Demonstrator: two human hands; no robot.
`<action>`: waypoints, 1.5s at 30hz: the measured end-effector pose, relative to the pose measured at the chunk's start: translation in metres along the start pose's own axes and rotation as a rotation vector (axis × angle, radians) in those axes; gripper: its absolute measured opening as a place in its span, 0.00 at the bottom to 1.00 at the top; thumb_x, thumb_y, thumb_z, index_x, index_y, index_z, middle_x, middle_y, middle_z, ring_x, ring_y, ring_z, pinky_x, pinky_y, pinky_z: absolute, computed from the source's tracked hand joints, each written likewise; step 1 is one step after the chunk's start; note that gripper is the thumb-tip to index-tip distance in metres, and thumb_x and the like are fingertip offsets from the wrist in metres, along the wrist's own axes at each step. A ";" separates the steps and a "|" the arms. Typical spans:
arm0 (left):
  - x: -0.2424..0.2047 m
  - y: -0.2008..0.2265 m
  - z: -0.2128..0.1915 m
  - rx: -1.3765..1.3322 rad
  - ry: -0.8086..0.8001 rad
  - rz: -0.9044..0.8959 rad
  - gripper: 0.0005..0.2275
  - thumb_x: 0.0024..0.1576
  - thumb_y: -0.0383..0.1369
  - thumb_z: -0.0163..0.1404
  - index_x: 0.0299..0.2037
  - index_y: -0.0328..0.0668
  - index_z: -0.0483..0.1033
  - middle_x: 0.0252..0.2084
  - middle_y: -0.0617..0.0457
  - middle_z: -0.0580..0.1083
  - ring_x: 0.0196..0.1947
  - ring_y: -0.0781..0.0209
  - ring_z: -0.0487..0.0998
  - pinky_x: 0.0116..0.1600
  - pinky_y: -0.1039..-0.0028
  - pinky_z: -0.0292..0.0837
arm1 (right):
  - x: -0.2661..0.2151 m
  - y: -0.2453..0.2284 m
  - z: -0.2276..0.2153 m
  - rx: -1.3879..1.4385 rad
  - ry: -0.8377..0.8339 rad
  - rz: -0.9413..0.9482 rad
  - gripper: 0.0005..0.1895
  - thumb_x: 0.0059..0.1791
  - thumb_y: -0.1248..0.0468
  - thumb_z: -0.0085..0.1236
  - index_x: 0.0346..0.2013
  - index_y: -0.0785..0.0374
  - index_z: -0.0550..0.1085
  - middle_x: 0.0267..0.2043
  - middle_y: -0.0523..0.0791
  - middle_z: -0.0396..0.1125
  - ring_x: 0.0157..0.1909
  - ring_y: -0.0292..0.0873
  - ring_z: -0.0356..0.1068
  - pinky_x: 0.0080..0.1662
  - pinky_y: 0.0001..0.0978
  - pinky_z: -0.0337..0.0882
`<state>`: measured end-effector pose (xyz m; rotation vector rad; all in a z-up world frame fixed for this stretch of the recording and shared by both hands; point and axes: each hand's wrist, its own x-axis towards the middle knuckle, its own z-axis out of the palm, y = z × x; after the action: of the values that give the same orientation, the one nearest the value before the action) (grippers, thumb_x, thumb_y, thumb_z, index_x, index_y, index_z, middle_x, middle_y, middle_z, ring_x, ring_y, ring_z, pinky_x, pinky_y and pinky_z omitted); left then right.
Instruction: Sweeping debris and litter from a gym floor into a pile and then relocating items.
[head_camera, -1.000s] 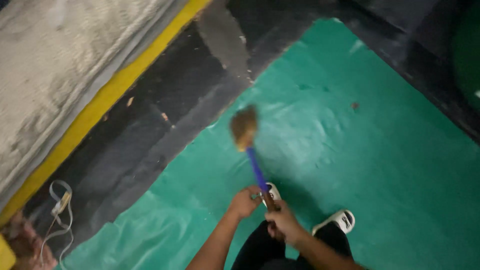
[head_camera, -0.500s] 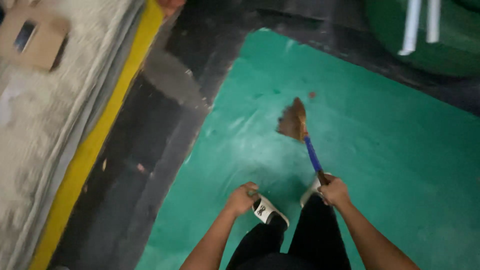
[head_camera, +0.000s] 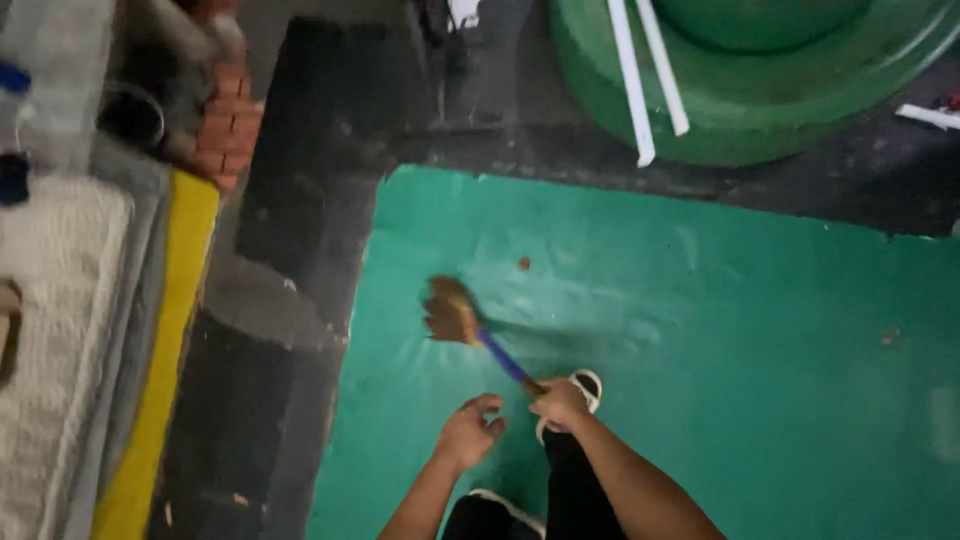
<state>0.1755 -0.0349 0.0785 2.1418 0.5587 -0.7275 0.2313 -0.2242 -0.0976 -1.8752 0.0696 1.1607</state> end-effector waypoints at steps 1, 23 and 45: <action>0.008 0.008 0.001 0.013 -0.005 0.004 0.20 0.53 0.38 0.56 0.56 0.50 0.75 0.53 0.49 0.78 0.46 0.49 0.82 0.52 0.64 0.77 | 0.037 0.085 -0.005 0.013 0.005 0.000 0.21 0.41 0.64 0.68 0.49 0.60 0.82 0.29 0.51 0.74 0.26 0.42 0.72 0.31 0.37 0.71; 0.242 0.139 0.095 0.526 -0.588 0.495 0.21 0.55 0.45 0.57 0.56 0.48 0.75 0.52 0.47 0.78 0.54 0.51 0.79 0.58 0.62 0.73 | -0.108 0.084 -0.148 0.871 0.843 0.382 0.29 0.43 0.60 0.64 0.60 0.52 0.76 0.21 0.49 0.71 0.17 0.43 0.66 0.22 0.41 0.66; 0.422 0.320 0.189 0.675 -0.890 0.659 0.18 0.55 0.43 0.60 0.52 0.45 0.78 0.48 0.48 0.81 0.50 0.56 0.82 0.55 0.67 0.76 | -0.099 0.079 -0.271 0.881 1.093 0.672 0.30 0.43 0.58 0.65 0.61 0.44 0.73 0.31 0.50 0.78 0.19 0.48 0.77 0.28 0.41 0.78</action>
<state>0.6198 -0.3132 -0.1253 2.0539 -0.9284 -1.4503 0.3261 -0.5009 -0.0351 -1.4345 1.6171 0.2103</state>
